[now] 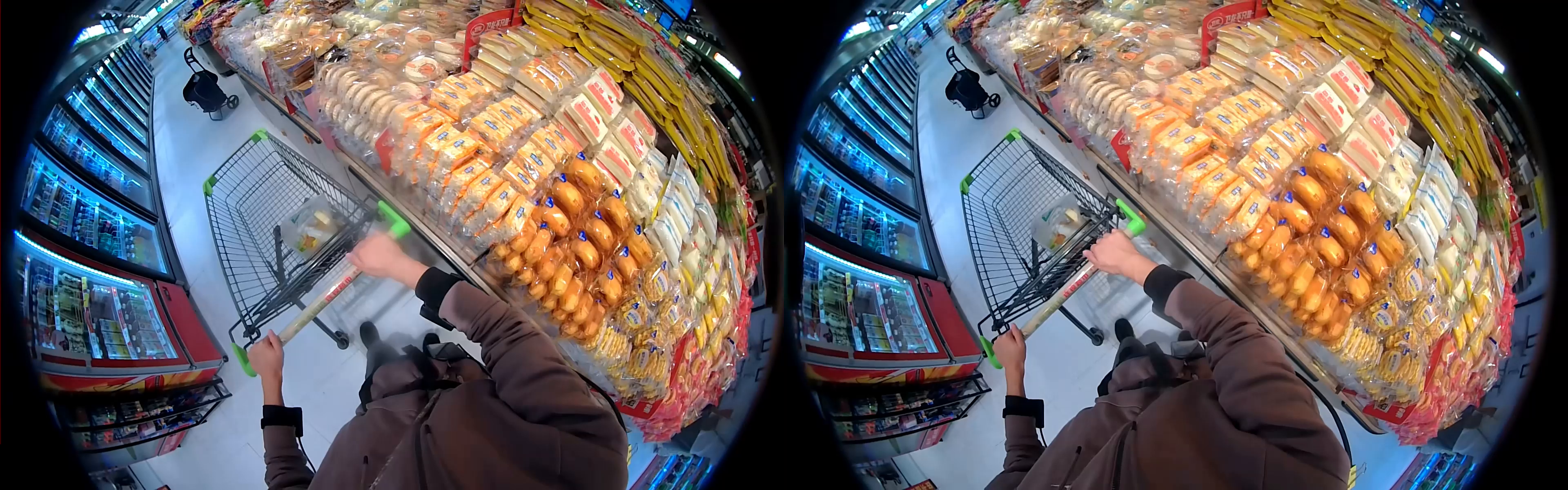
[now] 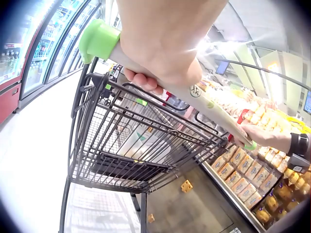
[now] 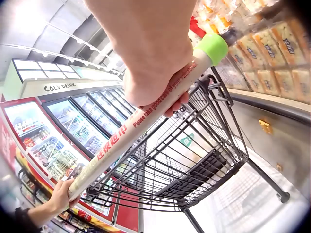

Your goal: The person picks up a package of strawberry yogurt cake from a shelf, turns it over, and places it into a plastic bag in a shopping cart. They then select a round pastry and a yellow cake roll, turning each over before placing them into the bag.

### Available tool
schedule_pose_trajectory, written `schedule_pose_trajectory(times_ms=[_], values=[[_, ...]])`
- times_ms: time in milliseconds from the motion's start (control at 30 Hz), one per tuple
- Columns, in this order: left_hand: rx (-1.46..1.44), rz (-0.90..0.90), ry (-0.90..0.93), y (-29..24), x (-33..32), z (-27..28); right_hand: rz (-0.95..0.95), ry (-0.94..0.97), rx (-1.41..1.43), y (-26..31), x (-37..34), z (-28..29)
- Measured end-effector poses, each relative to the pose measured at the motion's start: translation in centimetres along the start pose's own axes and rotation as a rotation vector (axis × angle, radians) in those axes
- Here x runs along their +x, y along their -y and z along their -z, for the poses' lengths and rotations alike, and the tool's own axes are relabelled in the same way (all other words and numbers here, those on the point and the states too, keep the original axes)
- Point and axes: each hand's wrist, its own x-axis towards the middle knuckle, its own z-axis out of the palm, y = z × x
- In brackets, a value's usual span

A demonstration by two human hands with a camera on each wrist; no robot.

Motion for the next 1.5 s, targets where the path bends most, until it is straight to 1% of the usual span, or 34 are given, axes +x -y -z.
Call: schedule_pose_trajectory(times_ms=[100,300,400,500,700,900,1200,1300,1400,1500], values=[[-0.015,-0.003,-0.034,-0.5,-0.8,0.2,0.096,0.04,-0.056,-0.3,-0.5,0.3],[-0.012,0.017,-0.033,-1.4,-1.7,0.4,0.075,-0.016,-0.011,-0.2,-1.5,1.0],[-0.033,0.022,-0.033,-1.4,-1.9,0.4,0.05,0.031,-0.032,-0.1,-1.6,1.3],[-0.029,0.006,-0.046,-1.3,-1.8,0.4,0.068,0.062,-0.046,-0.2,-1.5,1.3],[-0.042,0.007,-0.066,-1.3,-1.4,0.3,0.131,0.07,-0.101,-0.5,-1.0,0.9],[-0.037,0.019,-0.043,-1.3,-1.1,0.3,0.162,0.006,-0.142,-0.8,-0.7,0.6],[-0.042,0.002,-0.047,-0.8,0.3,0.2,0.167,0.053,-0.195,-1.2,0.7,0.1],[-0.046,0.005,-0.042,-0.6,1.2,0.1,0.155,0.068,-0.167,-1.2,1.6,0.4],[-0.057,-0.009,-0.051,-0.1,2.5,-0.1,0.155,0.028,-0.146,-1.3,2.8,0.1],[-0.016,0.021,-0.049,0.4,3.9,-0.4,0.143,-0.088,-0.114,-1.6,4.3,-0.3]])
